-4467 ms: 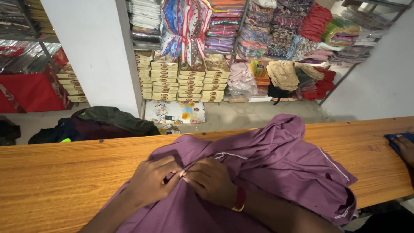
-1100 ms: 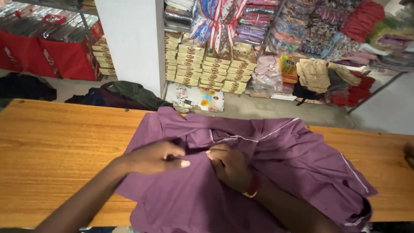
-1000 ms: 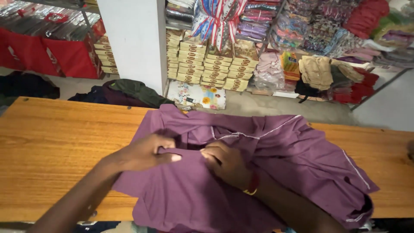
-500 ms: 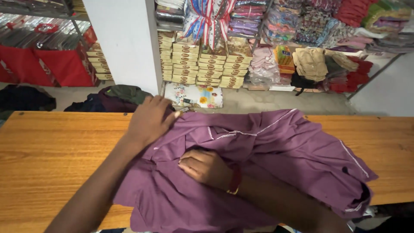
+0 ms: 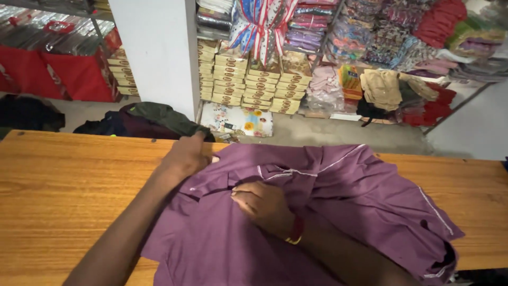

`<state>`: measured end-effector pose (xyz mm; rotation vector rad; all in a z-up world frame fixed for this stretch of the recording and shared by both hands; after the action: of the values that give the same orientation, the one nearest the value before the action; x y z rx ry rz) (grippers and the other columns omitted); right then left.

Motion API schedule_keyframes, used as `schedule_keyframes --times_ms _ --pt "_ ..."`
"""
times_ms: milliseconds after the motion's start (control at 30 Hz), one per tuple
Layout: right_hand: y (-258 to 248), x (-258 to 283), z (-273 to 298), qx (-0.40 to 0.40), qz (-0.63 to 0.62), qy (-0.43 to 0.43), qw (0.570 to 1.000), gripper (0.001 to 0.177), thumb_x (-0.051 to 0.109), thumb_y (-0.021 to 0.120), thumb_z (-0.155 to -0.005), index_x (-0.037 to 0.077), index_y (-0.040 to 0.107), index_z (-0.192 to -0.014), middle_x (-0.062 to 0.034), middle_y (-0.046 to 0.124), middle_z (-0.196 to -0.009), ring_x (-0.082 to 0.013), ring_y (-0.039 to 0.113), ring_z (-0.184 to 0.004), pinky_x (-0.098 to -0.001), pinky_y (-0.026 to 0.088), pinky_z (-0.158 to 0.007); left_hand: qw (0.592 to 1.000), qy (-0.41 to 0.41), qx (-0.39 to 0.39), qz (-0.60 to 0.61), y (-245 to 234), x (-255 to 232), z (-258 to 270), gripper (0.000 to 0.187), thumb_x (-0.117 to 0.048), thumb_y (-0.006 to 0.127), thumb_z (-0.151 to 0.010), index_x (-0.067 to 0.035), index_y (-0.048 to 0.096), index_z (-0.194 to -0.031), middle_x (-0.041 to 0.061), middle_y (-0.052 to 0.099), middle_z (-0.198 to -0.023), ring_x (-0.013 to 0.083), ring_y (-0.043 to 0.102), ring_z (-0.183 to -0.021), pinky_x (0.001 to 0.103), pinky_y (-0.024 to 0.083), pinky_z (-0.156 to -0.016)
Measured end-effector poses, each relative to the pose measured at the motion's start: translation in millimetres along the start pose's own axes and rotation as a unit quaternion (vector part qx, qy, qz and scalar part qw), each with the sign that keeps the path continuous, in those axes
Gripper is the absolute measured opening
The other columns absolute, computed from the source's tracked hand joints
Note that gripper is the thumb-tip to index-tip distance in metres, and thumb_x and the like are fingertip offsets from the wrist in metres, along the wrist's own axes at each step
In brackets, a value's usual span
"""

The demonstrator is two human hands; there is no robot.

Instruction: The recorder folds a purple shirt and smooths it on a wooden table in a garment warehouse or shop.

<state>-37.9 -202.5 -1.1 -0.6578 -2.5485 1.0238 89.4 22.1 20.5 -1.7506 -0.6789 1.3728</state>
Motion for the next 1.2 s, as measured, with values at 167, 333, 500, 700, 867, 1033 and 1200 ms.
schedule_keyframes --times_ms 167,333,500,700,867,1033,1200 --pt "-7 4 -5 -0.021 -0.004 -0.016 1.000 0.014 0.007 0.077 -0.089 0.008 0.072 -0.103 -0.0040 0.073 -0.108 -0.0185 0.073 -0.094 -0.0310 0.058 -0.080 0.989 -0.079 0.066 -0.102 -21 -23 15 0.036 -0.029 0.081 -0.087 0.001 0.075 -0.107 0.027 0.072 -0.108 0.0383 0.071 -0.106 0.044 0.057 -0.095" --pt "-9 3 -4 -0.067 0.014 -0.043 0.997 0.015 0.008 0.078 -0.089 0.009 0.070 -0.102 -0.0032 0.073 -0.109 -0.0169 0.073 -0.091 -0.0293 0.057 -0.077 0.984 0.016 0.096 0.148 4 -13 -1 0.019 -0.011 0.074 -0.086 -0.006 0.077 -0.104 0.011 0.081 -0.102 0.0178 0.076 -0.085 0.032 0.061 -0.081" --pt "-21 0 -7 -0.042 0.052 -0.060 0.996 0.016 0.008 0.078 -0.091 0.008 0.069 -0.104 -0.0060 0.073 -0.109 -0.0178 0.071 -0.088 -0.0306 0.056 -0.073 0.911 0.127 0.165 0.356 -2 -24 12 0.023 -0.007 0.071 -0.092 -0.003 0.076 -0.114 0.009 0.079 -0.101 0.0115 0.069 -0.087 0.028 0.056 -0.082" --pt "-20 -11 0 -0.049 0.081 -0.040 0.995 0.014 0.010 0.075 -0.093 0.008 0.070 -0.106 -0.0060 0.072 -0.109 -0.0198 0.070 -0.089 -0.0332 0.056 -0.075 0.893 0.132 0.215 0.374 2 -36 19 0.035 -0.013 0.068 -0.093 -0.006 0.072 -0.126 0.002 0.078 -0.104 0.0073 0.068 -0.095 0.022 0.054 -0.088" --pt "-15 -18 1 -0.049 0.059 0.035 0.996 0.012 0.014 0.073 -0.094 0.009 0.072 -0.105 -0.0036 0.073 -0.109 -0.0192 0.071 -0.092 -0.0332 0.056 -0.078 0.922 0.021 0.185 0.341 27 -21 11 0.028 -0.011 0.083 -0.084 0.000 0.076 -0.108 0.007 0.076 -0.093 0.0132 0.067 -0.084 0.027 0.055 -0.077" --pt "-16 -15 -3 -0.064 0.037 0.051 0.996 0.011 0.015 0.074 -0.095 0.009 0.072 -0.105 -0.0037 0.075 -0.105 -0.0170 0.072 -0.088 -0.0297 0.057 -0.076 0.933 0.097 0.108 0.328 31 -31 21 0.019 -0.002 0.078 -0.080 -0.002 0.073 -0.098 0.006 0.079 -0.091 0.0141 0.074 -0.083 0.028 0.058 -0.073" --pt "-21 -17 -4 -0.088 0.025 0.012 0.996 0.013 0.011 0.075 -0.096 0.006 0.069 -0.106 -0.0062 0.074 -0.105 -0.0194 0.072 -0.090 -0.0316 0.058 -0.076 0.971 0.185 0.010 0.148 9 -78 50 0.036 0.003 0.068 -0.082 -0.012 0.069 -0.115 0.008 0.078 -0.100 0.0224 0.078 -0.082 0.035 0.060 -0.071"
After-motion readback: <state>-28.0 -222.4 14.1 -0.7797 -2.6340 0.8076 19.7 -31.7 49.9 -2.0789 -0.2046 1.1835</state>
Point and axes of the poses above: each hand's wrist, its own z-axis away from the middle knuckle, its own y-axis out of the palm, x = y × z, the point moved 1 cm from there along -z, towards the middle knuckle
